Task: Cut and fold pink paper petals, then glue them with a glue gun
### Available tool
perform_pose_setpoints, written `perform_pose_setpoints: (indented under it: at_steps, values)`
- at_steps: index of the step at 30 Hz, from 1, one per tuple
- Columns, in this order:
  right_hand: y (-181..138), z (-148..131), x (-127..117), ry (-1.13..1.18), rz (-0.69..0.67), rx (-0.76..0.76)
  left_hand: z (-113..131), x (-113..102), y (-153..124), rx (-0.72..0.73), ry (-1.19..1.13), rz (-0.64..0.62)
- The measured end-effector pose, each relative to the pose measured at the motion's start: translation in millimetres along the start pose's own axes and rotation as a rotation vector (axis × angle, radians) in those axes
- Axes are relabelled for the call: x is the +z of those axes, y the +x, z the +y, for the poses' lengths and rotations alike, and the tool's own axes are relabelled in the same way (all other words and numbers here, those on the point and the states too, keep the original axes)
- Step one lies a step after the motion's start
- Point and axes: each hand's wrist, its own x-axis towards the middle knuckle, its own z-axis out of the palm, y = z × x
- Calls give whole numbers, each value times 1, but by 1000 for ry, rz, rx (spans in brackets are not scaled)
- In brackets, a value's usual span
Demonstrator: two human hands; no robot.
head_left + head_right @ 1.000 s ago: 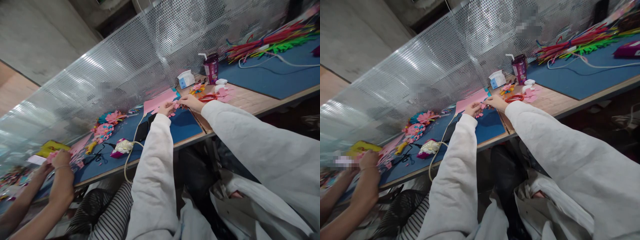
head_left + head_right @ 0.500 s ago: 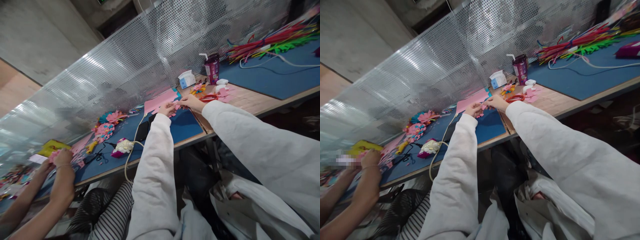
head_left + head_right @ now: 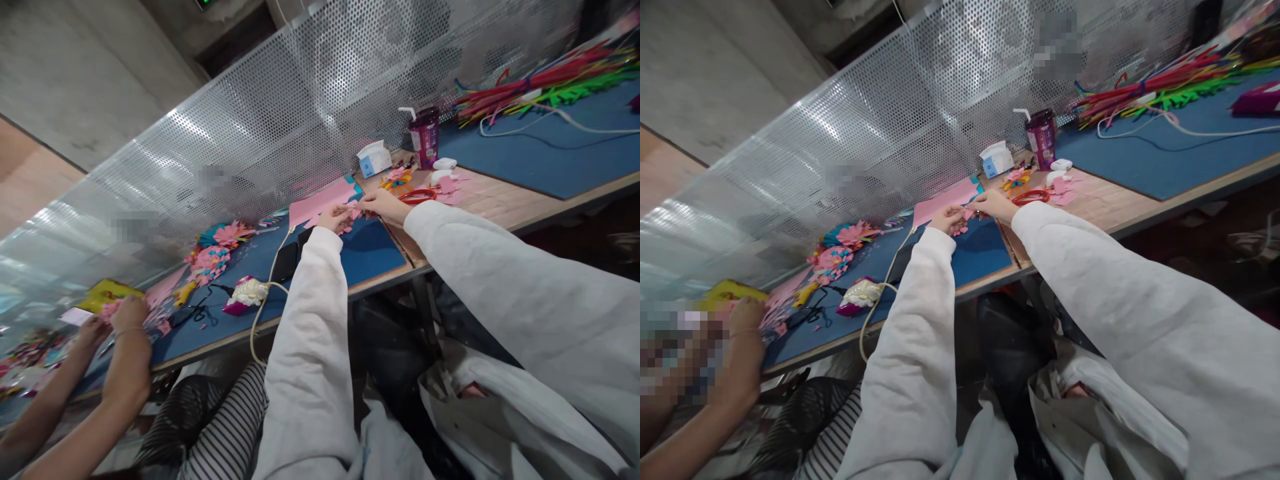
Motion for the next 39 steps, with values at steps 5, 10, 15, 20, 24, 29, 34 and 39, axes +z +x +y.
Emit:
perform_pose_setpoints:
  at_steps: [5, 10, 15, 20, 24, 29, 34, 39]
  values:
    - [1, 1, 0, -15, -3, -4, -3, -1, 4, 7, -4, -4]
    - [0, -1, -1, -42, -11, -2, -4, -2, 5, 10, -15, -8]
    - [1, 0, -1, -77, -15, -16, -3, -1, 3, 8, -25, -23]
    - [3, 3, 1, -58, -10, -33, -2, -3, 3, 54, -30, -4]
    - [6, 6, 2, -115, -19, -64, -3, -4, 4, 61, -33, 13]
    - [9, 13, 3, -196, -1, -190, -2, -1, 4, -22, -55, 16]
    - [10, 16, 2, -256, 30, -274, -1, 1, 3, -121, -27, -64]
    - [9, 13, 3, -257, 29, -269, -2, 2, 3, -108, -40, -22]
